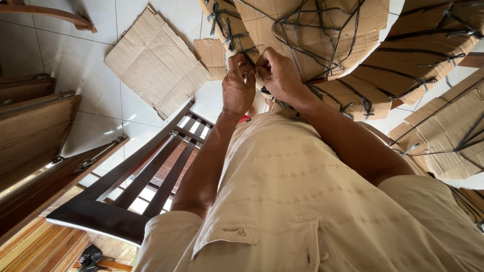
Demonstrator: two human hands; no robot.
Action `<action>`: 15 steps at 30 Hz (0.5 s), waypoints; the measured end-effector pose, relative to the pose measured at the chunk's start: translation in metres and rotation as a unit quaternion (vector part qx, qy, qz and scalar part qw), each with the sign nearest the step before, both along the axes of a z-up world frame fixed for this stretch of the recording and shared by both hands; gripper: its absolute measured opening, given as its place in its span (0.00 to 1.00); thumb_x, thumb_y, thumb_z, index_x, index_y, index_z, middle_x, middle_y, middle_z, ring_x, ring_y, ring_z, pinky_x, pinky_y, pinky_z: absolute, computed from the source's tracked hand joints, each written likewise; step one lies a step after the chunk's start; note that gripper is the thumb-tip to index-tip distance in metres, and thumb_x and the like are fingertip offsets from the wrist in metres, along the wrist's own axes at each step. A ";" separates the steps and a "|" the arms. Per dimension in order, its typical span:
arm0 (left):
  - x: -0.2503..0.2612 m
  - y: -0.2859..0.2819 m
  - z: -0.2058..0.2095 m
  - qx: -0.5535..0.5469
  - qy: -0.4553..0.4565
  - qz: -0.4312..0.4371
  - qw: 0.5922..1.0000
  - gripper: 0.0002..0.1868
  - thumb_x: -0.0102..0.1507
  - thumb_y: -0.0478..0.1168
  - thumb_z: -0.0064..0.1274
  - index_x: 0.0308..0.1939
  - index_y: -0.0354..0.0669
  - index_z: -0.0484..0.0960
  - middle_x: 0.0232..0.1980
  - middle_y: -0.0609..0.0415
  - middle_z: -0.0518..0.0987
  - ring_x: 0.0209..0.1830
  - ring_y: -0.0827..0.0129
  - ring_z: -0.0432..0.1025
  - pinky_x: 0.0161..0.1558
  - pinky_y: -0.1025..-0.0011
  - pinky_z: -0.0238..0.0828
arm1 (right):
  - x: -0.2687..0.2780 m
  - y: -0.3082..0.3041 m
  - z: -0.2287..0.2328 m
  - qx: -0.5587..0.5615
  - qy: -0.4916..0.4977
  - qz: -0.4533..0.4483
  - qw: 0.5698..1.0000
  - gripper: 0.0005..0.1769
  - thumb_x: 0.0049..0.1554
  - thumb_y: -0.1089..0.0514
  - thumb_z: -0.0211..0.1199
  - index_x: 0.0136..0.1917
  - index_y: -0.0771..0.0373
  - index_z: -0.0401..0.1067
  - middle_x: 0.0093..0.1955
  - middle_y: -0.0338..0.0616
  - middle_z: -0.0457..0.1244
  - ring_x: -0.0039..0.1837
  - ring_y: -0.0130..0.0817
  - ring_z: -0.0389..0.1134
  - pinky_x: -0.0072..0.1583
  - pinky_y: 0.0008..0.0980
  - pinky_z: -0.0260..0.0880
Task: Wrapping curved wooden furniture parts with protective cardboard and securing them with plastic ties.
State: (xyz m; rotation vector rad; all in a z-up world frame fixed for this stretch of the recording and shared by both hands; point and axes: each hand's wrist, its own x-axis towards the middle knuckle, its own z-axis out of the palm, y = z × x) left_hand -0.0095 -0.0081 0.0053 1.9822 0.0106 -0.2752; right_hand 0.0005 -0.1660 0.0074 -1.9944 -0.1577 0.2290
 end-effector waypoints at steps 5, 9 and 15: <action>0.000 0.000 0.008 0.010 0.013 -0.001 1.000 0.21 0.63 0.29 0.51 0.56 0.49 0.62 0.39 0.57 0.86 0.39 0.60 0.82 0.47 0.65 0.79 | -0.001 0.003 0.001 0.027 -0.001 -0.017 0.999 0.07 0.59 0.73 0.59 0.49 0.65 0.68 0.42 0.45 0.68 0.41 0.35 0.69 0.41 0.31 0.70; -0.005 0.001 -0.004 0.068 0.004 -0.020 0.998 0.26 0.63 0.30 0.54 0.59 0.54 0.61 0.41 0.57 0.86 0.45 0.59 0.81 0.52 0.60 0.83 | -0.006 0.010 -0.010 0.030 -0.035 -0.081 0.996 0.08 0.57 0.71 0.65 0.47 0.61 0.77 0.37 0.47 0.70 0.40 0.43 0.74 0.41 0.32 0.75; -0.005 0.001 -0.004 0.080 0.007 -0.024 0.996 0.27 0.63 0.30 0.55 0.60 0.54 0.62 0.41 0.54 0.85 0.45 0.56 0.81 0.51 0.60 0.83 | -0.009 0.005 -0.028 -0.064 -0.146 -0.024 0.987 0.08 0.57 0.69 0.67 0.47 0.58 0.76 0.40 0.43 0.69 0.43 0.44 0.74 0.42 0.35 0.76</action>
